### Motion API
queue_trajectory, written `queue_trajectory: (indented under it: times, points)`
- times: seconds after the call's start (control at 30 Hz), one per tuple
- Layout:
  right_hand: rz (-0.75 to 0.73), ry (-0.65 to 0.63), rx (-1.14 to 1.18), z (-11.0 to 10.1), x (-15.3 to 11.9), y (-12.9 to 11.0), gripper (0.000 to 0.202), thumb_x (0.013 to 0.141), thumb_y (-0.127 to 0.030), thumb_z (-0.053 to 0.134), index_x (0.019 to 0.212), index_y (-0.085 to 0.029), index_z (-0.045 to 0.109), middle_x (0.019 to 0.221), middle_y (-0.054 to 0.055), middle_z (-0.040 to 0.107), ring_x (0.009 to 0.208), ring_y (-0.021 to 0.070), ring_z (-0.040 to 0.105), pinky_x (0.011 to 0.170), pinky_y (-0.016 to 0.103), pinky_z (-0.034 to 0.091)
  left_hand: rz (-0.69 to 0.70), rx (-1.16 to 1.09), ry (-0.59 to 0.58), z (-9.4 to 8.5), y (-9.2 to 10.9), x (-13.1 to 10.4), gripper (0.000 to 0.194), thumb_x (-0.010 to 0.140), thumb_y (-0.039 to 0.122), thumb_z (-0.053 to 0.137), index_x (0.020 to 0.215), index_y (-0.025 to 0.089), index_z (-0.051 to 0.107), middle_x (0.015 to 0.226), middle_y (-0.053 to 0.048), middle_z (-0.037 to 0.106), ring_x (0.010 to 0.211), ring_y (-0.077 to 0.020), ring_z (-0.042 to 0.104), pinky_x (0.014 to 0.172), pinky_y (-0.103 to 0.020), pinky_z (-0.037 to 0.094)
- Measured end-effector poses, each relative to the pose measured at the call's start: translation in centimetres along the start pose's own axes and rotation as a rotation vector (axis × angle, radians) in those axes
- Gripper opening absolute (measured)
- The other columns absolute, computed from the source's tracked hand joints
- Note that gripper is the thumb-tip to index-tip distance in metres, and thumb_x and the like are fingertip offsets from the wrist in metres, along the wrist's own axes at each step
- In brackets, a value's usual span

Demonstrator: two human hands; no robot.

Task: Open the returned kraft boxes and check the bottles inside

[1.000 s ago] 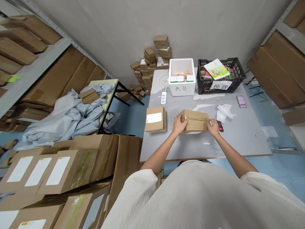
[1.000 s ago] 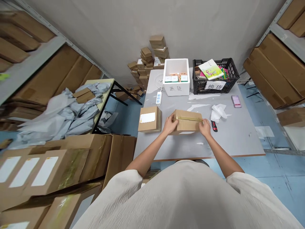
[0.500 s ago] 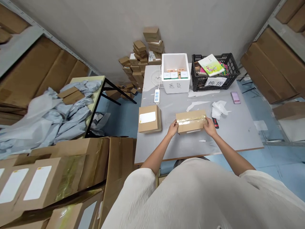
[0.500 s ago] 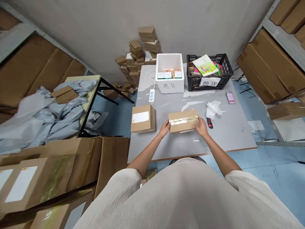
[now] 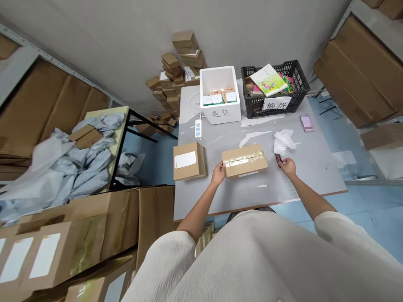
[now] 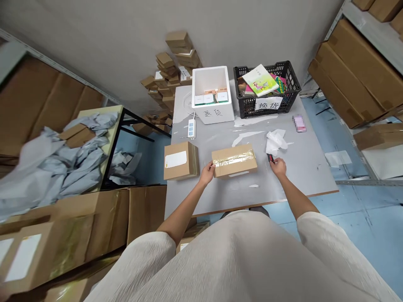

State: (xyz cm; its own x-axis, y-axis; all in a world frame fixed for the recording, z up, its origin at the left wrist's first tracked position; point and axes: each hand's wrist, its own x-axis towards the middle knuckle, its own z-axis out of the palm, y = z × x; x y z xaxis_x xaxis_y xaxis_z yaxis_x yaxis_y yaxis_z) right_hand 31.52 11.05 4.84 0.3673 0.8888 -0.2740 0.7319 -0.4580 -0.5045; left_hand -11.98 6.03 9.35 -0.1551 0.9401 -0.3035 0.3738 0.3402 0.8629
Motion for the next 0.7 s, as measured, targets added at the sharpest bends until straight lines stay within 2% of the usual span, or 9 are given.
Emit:
queue_trajectory:
  times: [0.27,0.37,0.5,0.6,0.7]
  points:
    - [-0.05,-0.089,-0.139,3.3,1.5,0.8,0.014,0.087,-0.032,0.069,0.092,-0.019,0.067,0.116,0.019,0.07,0.112,0.0329,0.064,0.096,0.042,0.049,-0.006,0.112,0.023,-0.3,0.5,-0.2,0.046,0.102,0.044,0.05,0.136,0.022,0.071,0.134,-0.012,0.075,0.128,-0.0332,0.066,0.115,-0.05,0.05]
    - [-0.08,-0.091,-0.127,3.5,1.0,1.4,0.011,0.086,-0.029,0.067,0.092,-0.02,0.064,0.11,0.017,0.069,0.11,0.0321,0.064,0.094,0.043,0.05,-0.002,0.111,0.016,-0.4,0.5,-0.4,0.046,0.103,0.043,0.048,0.137,0.021,0.071,0.136,-0.012,0.075,0.13,-0.0335,0.065,0.116,-0.05,0.049]
    - [-0.055,-0.109,-0.075,2.7,-0.7,1.7,0.023,0.078,-0.028,0.07,0.098,-0.022,0.059,0.104,0.014,0.071,0.102,0.0311,0.066,0.09,0.042,0.053,-0.007,0.085,0.011,-0.4,0.4,-0.3,0.046,0.103,0.045,0.049,0.135,0.022,0.072,0.137,-0.011,0.075,0.131,-0.0331,0.065,0.118,-0.049,0.048]
    - [0.122,-0.172,0.165,1.5,-2.6,1.6,0.033,0.071,-0.028,0.074,0.099,-0.025,0.057,0.093,0.008,0.072,0.096,0.0308,0.071,0.085,0.042,0.058,-0.012,0.066,0.021,-0.3,0.3,-0.2,0.047,0.103,0.047,0.05,0.135,0.021,0.072,0.136,-0.012,0.075,0.132,-0.0338,0.065,0.119,-0.049,0.047]
    - [0.26,-0.275,0.521,-0.3,-4.9,1.5,0.032,0.071,-0.035,0.072,0.098,-0.026,0.058,0.085,0.006,0.073,0.089,0.0299,0.075,0.077,0.043,0.064,0.012,0.037,0.027,-0.1,0.2,-0.2,0.047,0.102,0.047,0.051,0.135,0.02,0.072,0.137,-0.013,0.074,0.133,-0.0334,0.064,0.12,-0.048,0.046]
